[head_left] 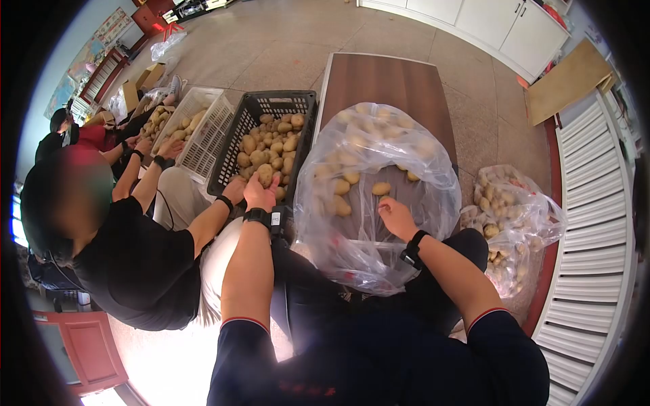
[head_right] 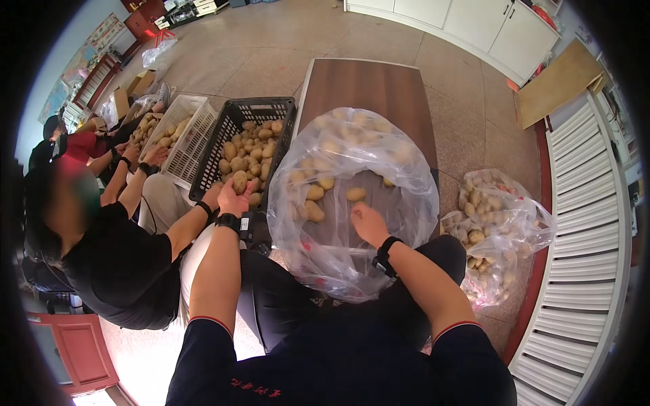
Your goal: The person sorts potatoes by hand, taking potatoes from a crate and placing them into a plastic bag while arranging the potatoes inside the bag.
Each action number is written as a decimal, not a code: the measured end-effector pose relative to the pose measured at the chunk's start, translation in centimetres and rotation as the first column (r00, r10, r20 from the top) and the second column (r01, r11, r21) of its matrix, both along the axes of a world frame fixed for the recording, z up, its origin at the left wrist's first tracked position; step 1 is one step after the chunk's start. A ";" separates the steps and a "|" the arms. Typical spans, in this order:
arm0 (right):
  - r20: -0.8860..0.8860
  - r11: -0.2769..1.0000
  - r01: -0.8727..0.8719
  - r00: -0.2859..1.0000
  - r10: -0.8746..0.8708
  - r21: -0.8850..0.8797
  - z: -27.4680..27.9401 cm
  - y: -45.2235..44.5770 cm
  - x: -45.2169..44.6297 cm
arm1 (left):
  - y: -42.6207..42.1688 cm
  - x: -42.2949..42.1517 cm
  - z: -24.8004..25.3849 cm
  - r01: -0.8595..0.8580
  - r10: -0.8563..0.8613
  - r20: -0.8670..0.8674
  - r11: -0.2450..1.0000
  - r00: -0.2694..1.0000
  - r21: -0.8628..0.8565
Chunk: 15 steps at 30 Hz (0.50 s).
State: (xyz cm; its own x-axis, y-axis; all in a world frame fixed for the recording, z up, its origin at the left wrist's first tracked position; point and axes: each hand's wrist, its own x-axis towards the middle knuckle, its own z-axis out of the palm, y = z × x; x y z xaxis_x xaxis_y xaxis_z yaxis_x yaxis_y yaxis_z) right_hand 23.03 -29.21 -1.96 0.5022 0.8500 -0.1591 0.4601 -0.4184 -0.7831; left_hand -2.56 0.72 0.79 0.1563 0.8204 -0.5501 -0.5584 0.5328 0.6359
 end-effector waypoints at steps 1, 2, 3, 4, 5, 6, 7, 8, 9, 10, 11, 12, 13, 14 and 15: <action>-0.001 1.000 -0.001 1.000 0.001 0.000 -0.1 0.0 0.1 | 0.2 -0.2 -0.3 -0.014 0.014 -0.006 1.000 1.000 -0.024; 0.000 1.000 0.031 1.000 -0.031 0.001 -0.2 0.1 0.2 | 0.4 -0.4 -0.6 -0.014 0.014 -0.007 1.000 1.000 -0.024; 0.001 0.998 0.062 0.998 -0.062 0.003 -0.3 0.1 0.3 | 0.5 -0.5 -0.9 -0.016 0.016 -0.031 1.000 0.999 0.007; 0.000 0.998 0.062 0.998 -0.062 0.003 -0.4 0.2 0.5 | 0.5 -0.4 -0.9 -0.017 0.018 -0.044 1.000 0.999 0.022; 0.030 0.998 0.057 0.998 -0.058 0.019 -0.5 0.3 0.7 | 0.6 -0.4 -0.8 -0.017 0.019 -0.056 0.999 0.998 0.037; 0.059 0.998 0.052 0.997 -0.054 0.035 -0.5 0.4 1.0 | 0.6 -0.4 -0.8 -0.043 0.044 -0.068 0.999 0.997 0.020; 0.059 0.998 0.051 0.997 -0.053 0.035 -0.7 0.5 1.2 | 0.7 -0.5 -1.0 -0.057 0.058 -0.075 0.998 0.996 0.012; 0.109 0.998 0.040 0.993 -0.045 0.045 -0.9 0.6 1.5 | 0.8 -0.5 -1.3 -0.071 0.071 -0.082 0.997 0.994 0.003; 0.159 0.998 0.030 0.987 -0.038 0.055 -1.1 0.6 1.7 | 1.0 -0.6 -1.5 -0.070 0.072 -0.095 0.997 0.993 0.021; 0.158 0.998 0.030 0.987 -0.038 0.054 -0.5 0.7 1.7 | 1.1 -0.7 -1.8 -0.069 0.071 -0.103 0.997 0.992 0.030; 0.219 0.998 0.047 0.974 -0.054 0.035 0.0 0.6 1.8 | 1.2 -0.9 -2.0 -0.067 0.071 -0.110 0.997 0.991 0.038; 0.281 0.998 0.066 0.957 -0.068 0.018 0.5 0.4 1.8 | 1.3 -1.0 -2.3 -0.056 0.061 -0.111 0.998 0.992 0.043; 0.280 0.998 0.067 0.958 -0.069 0.016 0.8 0.4 1.7 | 1.2 -1.1 -2.3 -0.050 0.055 -0.112 0.998 0.992 0.045; 0.304 0.996 0.087 0.948 -0.091 0.026 1.1 0.3 1.5 | 1.2 -1.1 -2.3 -0.045 0.050 -0.113 0.998 0.992 0.046; 0.328 0.994 0.107 0.938 -0.113 0.036 1.4 0.3 1.4 | 1.2 -1.0 -2.2 -0.051 0.056 -0.118 0.998 0.991 0.041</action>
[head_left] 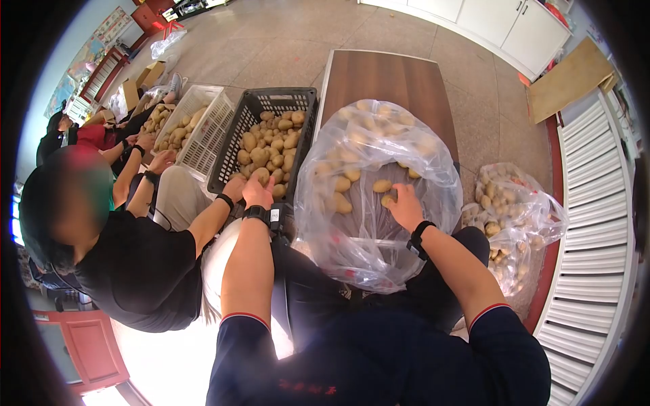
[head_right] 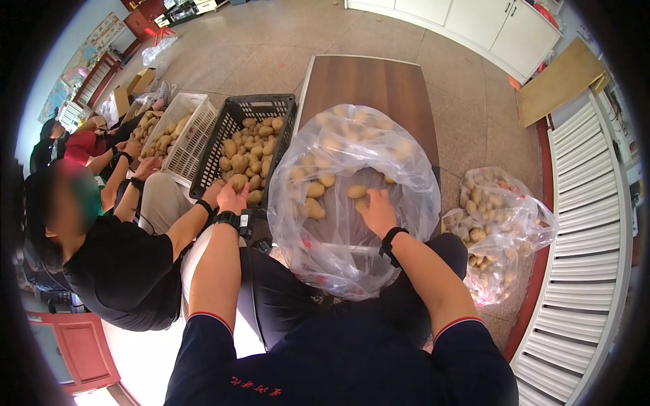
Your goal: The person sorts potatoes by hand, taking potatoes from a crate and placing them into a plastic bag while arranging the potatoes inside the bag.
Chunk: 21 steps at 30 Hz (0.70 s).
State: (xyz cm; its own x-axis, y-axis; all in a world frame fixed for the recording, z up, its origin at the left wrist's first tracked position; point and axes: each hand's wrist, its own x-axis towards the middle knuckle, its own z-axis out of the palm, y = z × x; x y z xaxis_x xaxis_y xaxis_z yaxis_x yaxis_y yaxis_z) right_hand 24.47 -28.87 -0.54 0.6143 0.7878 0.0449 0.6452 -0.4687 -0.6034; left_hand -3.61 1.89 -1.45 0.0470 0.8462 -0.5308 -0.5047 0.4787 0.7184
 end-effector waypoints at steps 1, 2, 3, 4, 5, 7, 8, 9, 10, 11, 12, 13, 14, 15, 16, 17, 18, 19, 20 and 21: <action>-0.001 1.000 0.000 1.000 0.000 0.000 -0.1 0.0 0.0 | 0.3 -0.1 -0.6 -0.004 0.004 -0.003 1.000 1.000 -0.003; 0.004 1.000 -0.002 1.000 0.002 -0.024 -0.1 0.0 0.0 | 0.6 -0.1 -1.1 -0.008 0.007 -0.005 1.000 1.000 -0.006; 0.009 0.999 -0.005 1.000 0.006 -0.048 -0.1 0.1 0.0 | 1.1 0.0 -1.6 -0.023 0.021 -0.041 0.999 0.999 -0.038; 0.008 0.999 -0.008 1.000 0.008 -0.048 -0.4 0.0 0.1 | 1.0 0.0 -1.5 -0.033 0.030 -0.060 0.998 0.998 -0.053; 0.014 0.993 -0.066 0.998 0.067 -0.099 -0.7 0.0 0.2 | 1.0 0.0 -1.4 -0.044 0.039 -0.079 0.997 0.996 -0.068; 0.017 0.981 -0.130 0.991 0.134 -0.145 -0.9 -0.2 0.2 | 0.4 -0.2 -0.7 0.090 -0.088 0.044 0.995 0.995 -0.050; 0.057 0.982 -0.154 0.985 0.161 -0.114 -0.9 -0.3 0.0 | 0.1 0.2 -0.1 0.081 -0.079 0.043 0.996 0.996 -0.046; 0.098 0.980 -0.180 0.977 0.187 -0.083 -0.8 -0.5 -0.3 | -0.3 0.7 0.4 0.088 -0.090 -0.038 0.995 0.995 -0.046; 0.099 0.979 -0.189 0.976 0.196 -0.077 -0.7 -0.6 -0.5 | -0.3 1.0 0.3 0.095 -0.100 -0.117 0.994 0.988 -0.046; 0.104 0.976 -0.202 0.972 0.210 -0.083 -0.6 -0.7 -0.7 | -0.3 1.2 0.3 0.116 -0.122 -0.152 0.992 0.981 -0.045; 0.109 0.973 -0.214 0.969 0.223 -0.088 -0.5 -0.8 -1.0 | -0.4 1.3 0.2 0.108 -0.112 -0.154 0.993 0.982 -0.040; 0.110 0.972 -0.222 0.967 0.230 -0.083 -0.2 -0.9 -1.2 | -1.1 1.7 0.9 0.142 -0.144 -0.186 0.990 0.972 -0.023; 0.102 0.961 -0.230 0.964 0.248 -0.156 -0.1 -0.9 -1.5 | -1.7 2.2 1.7 0.161 -0.163 -0.200 0.987 0.966 -0.029; 0.094 0.945 -0.238 0.960 0.264 -0.226 0.0 -0.9 -1.7 | -2.3 2.7 2.6 0.180 -0.183 -0.214 0.983 0.960 -0.034; 0.096 0.944 -0.247 0.957 0.272 -0.219 -0.2 -1.0 -1.9 | -2.6 2.9 3.0 0.171 -0.173 -0.215 0.985 0.961 -0.027; 0.077 0.950 -0.251 0.960 0.269 -0.187 -0.6 -1.2 -1.9 | -3.0 3.0 3.4 0.264 -0.256 -0.233 0.964 0.938 0.003; 0.060 0.954 -0.258 0.961 0.270 -0.152 -1.0 -1.1 -2.0 | -3.3 3.1 3.7 0.352 -0.333 -0.256 0.935 0.907 0.033; 0.031 0.960 -0.254 0.965 0.259 -0.114 -1.5 -1.0 -2.0 | -3.7 3.5 4.6 0.357 -0.343 -0.242 0.934 0.908 0.018; 0.034 0.958 -0.271 0.961 0.275 -0.098 -1.8 -0.9 -1.8 | -4.0 3.9 4.9 0.361 -0.351 -0.228 0.932 0.908 0.003; -0.008 0.961 -0.276 0.961 0.276 -0.028 -2.1 -0.8 -1.7 | -4.3 4.1 5.1 0.384 -0.369 -0.228 0.923 0.901 0.021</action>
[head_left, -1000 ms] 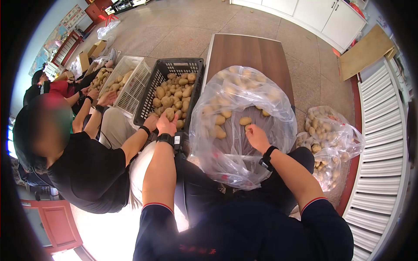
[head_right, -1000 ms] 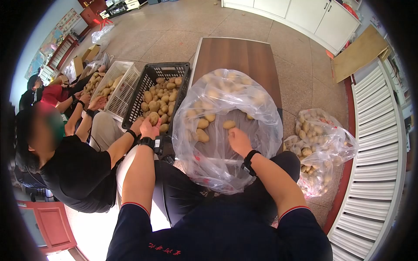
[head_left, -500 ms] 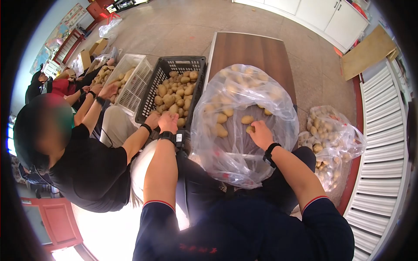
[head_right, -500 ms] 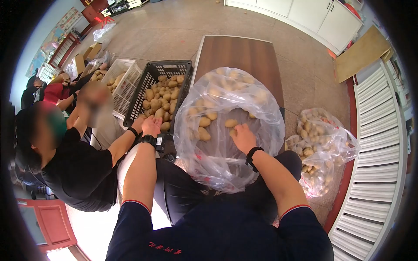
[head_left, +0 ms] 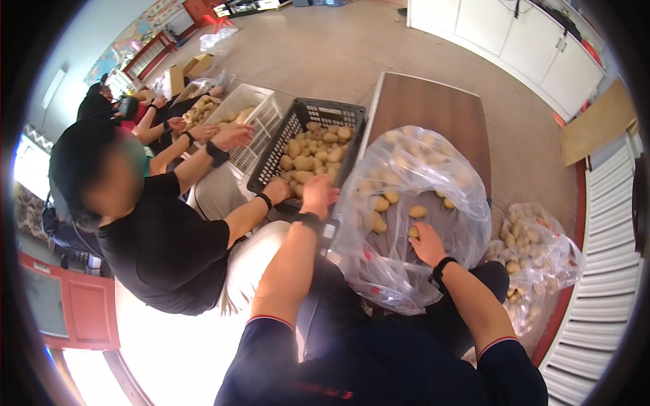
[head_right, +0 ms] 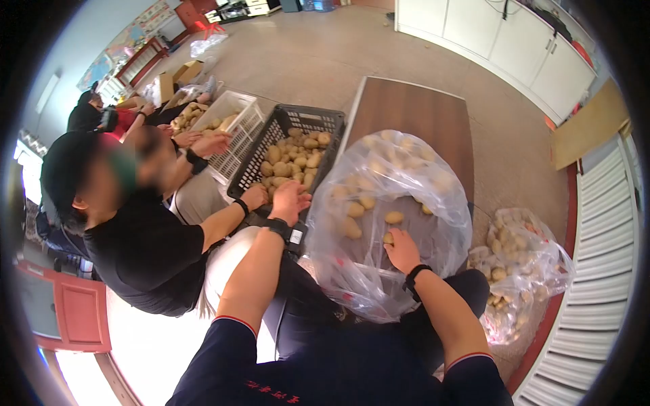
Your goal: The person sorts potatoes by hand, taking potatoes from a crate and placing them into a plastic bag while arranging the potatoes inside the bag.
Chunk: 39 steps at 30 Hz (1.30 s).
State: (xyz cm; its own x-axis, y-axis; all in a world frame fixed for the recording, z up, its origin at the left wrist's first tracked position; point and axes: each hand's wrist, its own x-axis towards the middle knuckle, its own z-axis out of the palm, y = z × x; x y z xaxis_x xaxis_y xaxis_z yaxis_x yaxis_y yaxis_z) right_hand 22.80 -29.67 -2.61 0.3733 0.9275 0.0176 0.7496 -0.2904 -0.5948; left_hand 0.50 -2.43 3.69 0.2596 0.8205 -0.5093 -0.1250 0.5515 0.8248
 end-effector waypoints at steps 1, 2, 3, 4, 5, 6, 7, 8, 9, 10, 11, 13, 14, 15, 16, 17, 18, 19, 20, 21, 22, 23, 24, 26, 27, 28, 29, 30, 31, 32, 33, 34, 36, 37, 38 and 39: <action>-0.060 0.999 0.000 0.998 0.003 0.053 -0.2 0.4 0.0 | -0.6 0.3 0.8 0.027 -0.027 -0.004 1.000 1.000 0.003; -0.139 0.998 -0.016 0.990 0.024 0.063 0.5 0.7 -0.1 | -0.8 0.5 1.2 0.075 -0.074 -0.013 0.997 0.997 0.029; -0.139 0.997 -0.032 0.989 0.042 0.075 1.3 1.1 -0.4 | -1.2 0.7 1.5 0.096 -0.095 -0.021 0.995 0.995 0.038; -0.237 0.998 0.008 0.972 0.006 0.060 2.0 1.4 -0.6 | -1.6 0.9 1.7 0.135 -0.133 -0.026 0.989 0.991 0.064; -0.330 0.998 0.047 0.943 -0.031 0.039 2.2 1.9 -0.9 | -1.8 1.1 1.8 0.174 -0.172 -0.032 0.981 0.985 0.091; -0.300 0.993 0.063 0.954 -0.032 0.097 2.2 2.4 -1.2 | -2.2 1.4 1.9 0.215 -0.210 -0.057 0.971 0.976 0.101; -0.299 0.992 0.051 0.954 -0.015 0.112 2.7 3.1 -1.5 | -2.4 1.6 1.9 0.256 -0.247 -0.084 0.960 0.965 0.111; -0.395 0.994 0.065 0.919 -0.026 0.086 3.5 3.6 -1.9 | -2.6 1.7 2.3 0.245 -0.235 -0.088 0.961 0.968 0.126; -0.486 0.996 0.075 0.873 -0.039 0.056 4.1 4.2 -2.2 | -2.9 1.8 2.7 0.337 -0.326 -0.108 0.934 0.939 0.115; -0.502 0.995 0.083 0.863 -0.049 0.047 3.8 4.7 -2.5 | -3.3 1.9 3.2 0.427 -0.414 -0.129 0.899 0.901 0.101; -0.503 0.995 0.076 0.863 -0.035 0.060 4.7 5.3 -2.8 | -3.6 2.1 3.4 0.420 -0.405 -0.134 0.900 0.904 0.114; -0.568 0.998 0.039 0.823 0.001 0.058 6.1 6.2 -3.7 | -4.2 2.4 4.0 0.552 -0.545 -0.097 0.831 0.833 0.065; -0.588 0.998 0.027 0.809 0.014 0.061 6.5 6.7 -4.1 | -4.6 2.5 4.3 0.550 -0.542 -0.102 0.832 0.834 0.075; -0.559 0.991 0.023 0.827 0.057 0.135 6.7 7.1 -4.5 | -5.0 2.7 4.6 0.585 -0.579 -0.094 0.809 0.810 0.053; -0.526 0.978 0.018 0.845 0.096 0.208 6.7 7.5 -4.7 | -5.3 2.8 4.6 0.620 -0.616 -0.084 0.784 0.783 0.031; -0.523 0.976 0.017 0.846 0.101 0.215 6.6 7.9 -5.0 | -5.7 3.1 4.7 0.620 -0.615 -0.086 0.784 0.784 0.039; -0.467 0.951 -0.005 0.870 0.155 0.308 6.5 8.4 -5.3 | -6.0 3.3 4.8 0.638 -0.636 -0.056 0.769 0.770 0.033; -0.405 0.918 -0.030 0.891 0.204 0.396 6.7 8.8 -5.4 | -6.2 3.5 5.0 0.657 -0.657 -0.026 0.753 0.754 0.027; -0.401 0.915 -0.029 0.893 0.205 0.402 6.9 8.9 -5.4 | -6.4 3.5 5.4 0.683 -0.683 0.024 0.730 0.730 0.017; -0.388 0.931 -0.043 0.901 0.193 0.363 7.0 8.9 -5.3 | -6.4 3.6 5.3 0.684 -0.685 0.022 0.729 0.729 0.023; -0.375 0.945 -0.056 0.909 0.182 0.323 7.5 8.9 -5.4 | -6.4 3.9 4.8 0.709 -0.708 0.062 0.705 0.703 0.016; -0.372 0.943 -0.055 0.910 0.182 0.328 8.0 8.9 -5.3 | -6.2 4.0 4.3 0.733 -0.730 0.102 0.680 0.676 0.010; -0.413 0.950 -0.034 0.895 0.167 0.311 8.6 8.8 -5.3 | -6.1 4.0 3.7 0.733 -0.729 0.103 0.680 0.676 0.005; -0.452 0.954 -0.010 0.879 0.150 0.298 8.6 8.8 -5.1 | -6.0 3.8 4.1 0.711 -0.709 0.104 0.703 0.697 0.029; -0.488 0.966 0.028 0.867 0.104 0.256 8.0 8.8 -4.7 | -5.9 3.7 4.2 0.686 -0.687 0.109 0.726 0.719 0.049; -0.521 0.975 0.065 0.852 0.057 0.212 7.2 8.7 -4.3 | -5.7 3.7 4.2 0.689 -0.690 0.107 0.723 0.716 0.054; -0.521 0.974 0.069 0.852 0.055 0.215 6.3 8.6 -3.8 | -5.4 3.5 4.1 0.637 -0.636 0.163 0.769 0.754 0.057; -0.308 0.948 0.009 0.947 0.094 0.317 5.3 8.4 -3.3 | -5.1 3.4 4.0 0.582 -0.578 0.220 0.812 0.786 0.055; -0.076 0.914 -0.073 0.991 0.112 0.399 5.0 8.1 -2.8 | -4.8 3.2 4.0 0.585 -0.582 0.219 0.809 0.783 0.057; -0.075 0.913 -0.070 0.991 0.109 0.401 4.6 7.5 -2.3 | -4.6 3.0 4.0 0.531 -0.528 0.252 0.845 0.811 0.066; 0.037 0.954 -0.062 0.998 0.054 0.295 4.3 7.0 -1.7 | -4.3 2.9 3.9 0.474 -0.473 0.284 0.878 0.834 0.071; 0.154 0.982 -0.040 0.988 0.011 0.187 4.0 6.6 -1.2 | -4.1 2.7 3.9 0.435 -0.435 0.298 0.898 0.850 0.071; 0.207 0.984 -0.038 0.978 0.001 0.177 3.4 6.0 -0.1 | -3.6 2.4 4.0 0.389 -0.386 0.328 0.919 0.862 0.061; 0.260 0.986 -0.037 0.966 -0.007 0.163 3.1 5.8 0.4 | -3.3 2.2 4.1 0.340 -0.334 0.358 0.939 0.872 0.047; 0.256 0.986 -0.034 0.967 -0.009 0.161 2.4 5.6 1.0 | -3.0 2.1 4.2 0.299 -0.291 0.358 0.954 0.887 0.033; 0.288 0.986 -0.045 0.958 -0.002 0.159 1.6 5.5 1.5 | -2.8 2.0 4.3 0.301 -0.292 0.356 0.953 0.888 0.030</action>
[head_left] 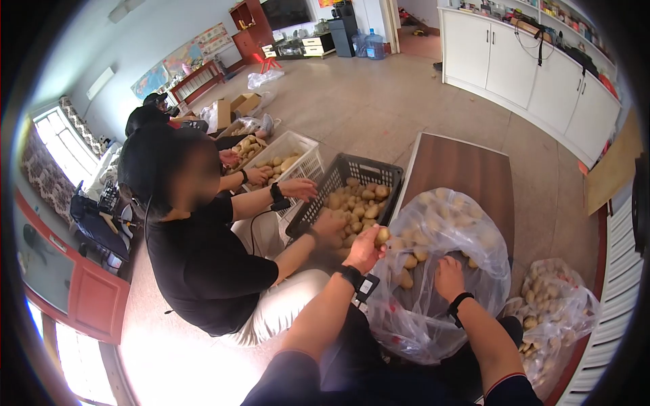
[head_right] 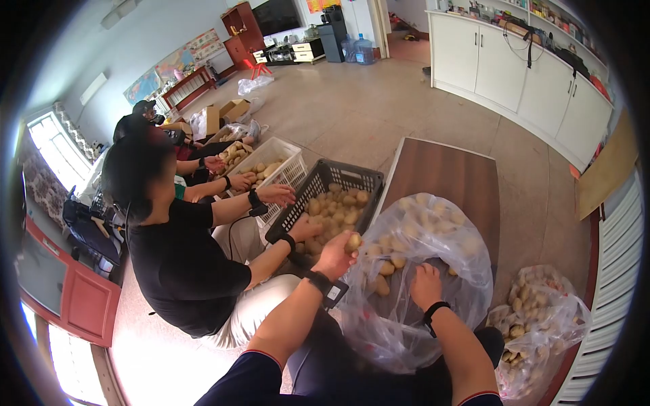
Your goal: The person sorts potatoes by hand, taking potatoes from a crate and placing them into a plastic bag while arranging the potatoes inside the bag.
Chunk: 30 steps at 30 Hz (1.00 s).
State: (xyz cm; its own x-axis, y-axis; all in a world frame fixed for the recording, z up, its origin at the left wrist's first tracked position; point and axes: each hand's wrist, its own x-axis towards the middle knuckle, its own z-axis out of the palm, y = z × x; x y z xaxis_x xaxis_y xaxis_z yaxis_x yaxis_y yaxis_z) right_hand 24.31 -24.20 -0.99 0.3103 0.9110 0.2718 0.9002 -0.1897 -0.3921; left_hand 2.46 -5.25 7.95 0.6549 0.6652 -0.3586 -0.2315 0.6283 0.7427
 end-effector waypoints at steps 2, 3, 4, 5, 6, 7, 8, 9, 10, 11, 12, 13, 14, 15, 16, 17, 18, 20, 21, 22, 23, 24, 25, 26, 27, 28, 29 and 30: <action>0.034 1.000 -0.006 0.999 0.006 -0.003 -0.4 -0.3 0.3 | 0.5 -0.2 -0.6 -0.190 0.190 -0.009 0.981 0.982 -0.029; 0.011 0.996 0.003 1.000 -0.002 -0.087 -0.3 -0.5 0.4 | 1.2 -1.1 -1.8 -0.198 0.203 0.090 0.978 0.975 -0.065; -0.011 0.985 0.009 1.000 -0.011 -0.170 -0.2 -0.6 0.5 | 1.1 -1.5 -2.0 -0.197 0.203 0.090 0.978 0.975 -0.066; -0.011 0.985 0.009 1.000 -0.011 -0.171 -0.2 -0.8 0.5 | 0.9 -1.8 -2.3 -0.221 0.260 -0.111 0.935 0.959 0.276; -0.017 0.981 0.014 1.000 -0.018 -0.193 -0.2 -1.0 0.5 | 1.0 -2.2 -2.4 -0.193 0.302 -0.194 0.877 0.933 0.439; -0.022 0.976 0.020 0.999 -0.025 -0.215 -0.2 -1.2 0.5 | 1.0 -2.6 -2.7 -0.150 0.368 -0.275 0.798 0.888 0.584; -0.023 0.976 0.019 0.999 -0.025 -0.215 -0.1 -1.4 0.4 | 1.7 -3.2 -3.5 -0.071 0.351 -0.333 0.773 0.875 0.630; -0.007 0.969 0.015 1.000 -0.017 -0.246 0.0 -1.6 0.3 | 2.1 -3.5 -4.3 -0.029 0.343 -0.362 0.759 0.867 0.650; 0.008 0.961 0.010 1.000 -0.009 -0.277 0.1 -1.8 0.2 | 2.6 -3.8 -5.2 0.012 0.337 -0.391 0.744 0.857 0.668; 0.007 0.960 0.011 1.000 -0.009 -0.279 0.0 -1.9 0.0 | 3.0 -3.9 -5.9 0.025 0.439 -0.401 0.649 0.804 0.761; 0.036 0.956 0.024 0.999 -0.014 -0.292 -0.2 -2.1 -0.1 | 3.4 -4.1 -6.6 0.037 0.487 -0.399 0.597 0.777 0.801; 0.065 0.952 0.037 0.998 -0.018 -0.304 -0.3 -2.3 -0.3 | 3.6 -4.3 -6.8 0.050 0.537 -0.394 0.545 0.746 0.837; 0.065 0.951 0.036 0.998 -0.017 -0.306 -0.2 -2.5 -0.4 | 4.1 -4.5 -6.9 -0.021 0.451 -0.418 0.698 0.789 0.716; 0.064 0.956 0.030 0.998 -0.012 -0.292 -0.2 -2.8 -0.6 | 4.2 -4.5 -7.1 -0.049 0.405 -0.421 0.766 0.812 0.641; 0.062 0.960 0.024 0.998 -0.007 -0.277 -0.1 -3.0 -0.8 | 4.2 -4.6 -7.0 -0.077 0.362 -0.421 0.826 0.832 0.559; 0.062 0.960 0.025 0.998 -0.007 -0.279 -0.1 -3.2 -0.9 | 4.0 -4.6 -7.1 -0.074 0.433 -0.444 0.777 0.785 0.625; 0.064 0.964 0.025 0.998 -0.008 -0.266 0.0 -3.4 -1.1 | 3.9 -4.7 -7.1 -0.070 0.467 -0.452 0.751 0.760 0.657; 0.067 0.967 0.026 0.998 -0.009 -0.253 -0.1 -3.6 -1.2 | 4.2 -5.0 -7.8 -0.031 0.526 -0.430 0.658 0.734 0.752; 0.066 0.967 0.024 0.998 -0.007 -0.253 -0.1 -3.7 -1.2 | 4.4 -5.1 -8.2 -0.013 0.537 -0.414 0.622 0.735 0.783; 0.066 0.967 0.022 0.998 -0.006 -0.252 0.0 -3.8 -1.3 | 4.4 -5.2 -8.4 0.003 0.548 -0.397 0.584 0.736 0.811; 0.066 0.967 0.022 0.998 -0.006 -0.252 0.1 -3.8 -1.3 | 4.5 -5.2 -8.5 -0.052 0.534 -0.373 0.620 0.758 0.783; 0.060 0.967 0.023 0.998 -0.008 -0.253 0.2 -4.0 -1.4 | 4.5 -5.2 -8.7 -0.078 0.528 -0.360 0.637 0.769 0.767; 0.054 0.967 0.024 0.998 -0.011 -0.254 0.3 -4.1 -1.5 | 4.5 -5.2 -8.7 -0.104 0.522 -0.347 0.654 0.779 0.749; 0.054 0.967 0.025 0.998 -0.011 -0.254 0.4 -4.2 -1.5 | 4.5 -5.3 -8.8 -0.080 0.536 -0.364 0.635 0.762 0.768; 0.052 0.966 0.018 0.999 -0.005 -0.257 0.4 -4.3 -1.5 | 4.5 -5.3 -8.9 -0.068 0.544 -0.372 0.625 0.753 0.777; 0.050 0.966 0.012 0.999 0.001 -0.260 0.4 -4.4 -1.5 | 4.6 -5.4 -9.2 -0.055 0.551 -0.379 0.616 0.743 0.786; 0.050 0.966 0.012 0.999 0.001 -0.259 0.3 -4.5 -1.5 | 4.8 -5.4 -9.5 -0.068 0.548 -0.376 0.626 0.747 0.777; 0.044 0.969 0.005 0.999 0.006 -0.245 0.2 -4.6 -1.5 | 5.0 -5.3 -9.7 -0.074 0.546 -0.374 0.631 0.749 0.772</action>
State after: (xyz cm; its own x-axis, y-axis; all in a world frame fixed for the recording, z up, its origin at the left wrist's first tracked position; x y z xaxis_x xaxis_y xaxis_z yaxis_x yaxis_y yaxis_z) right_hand 22.85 -28.83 -0.79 0.3023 0.9517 0.0535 0.9157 -0.2744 -0.2936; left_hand -2.88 -0.28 -1.76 0.2053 0.9751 0.0842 0.2684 -0.1388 0.9533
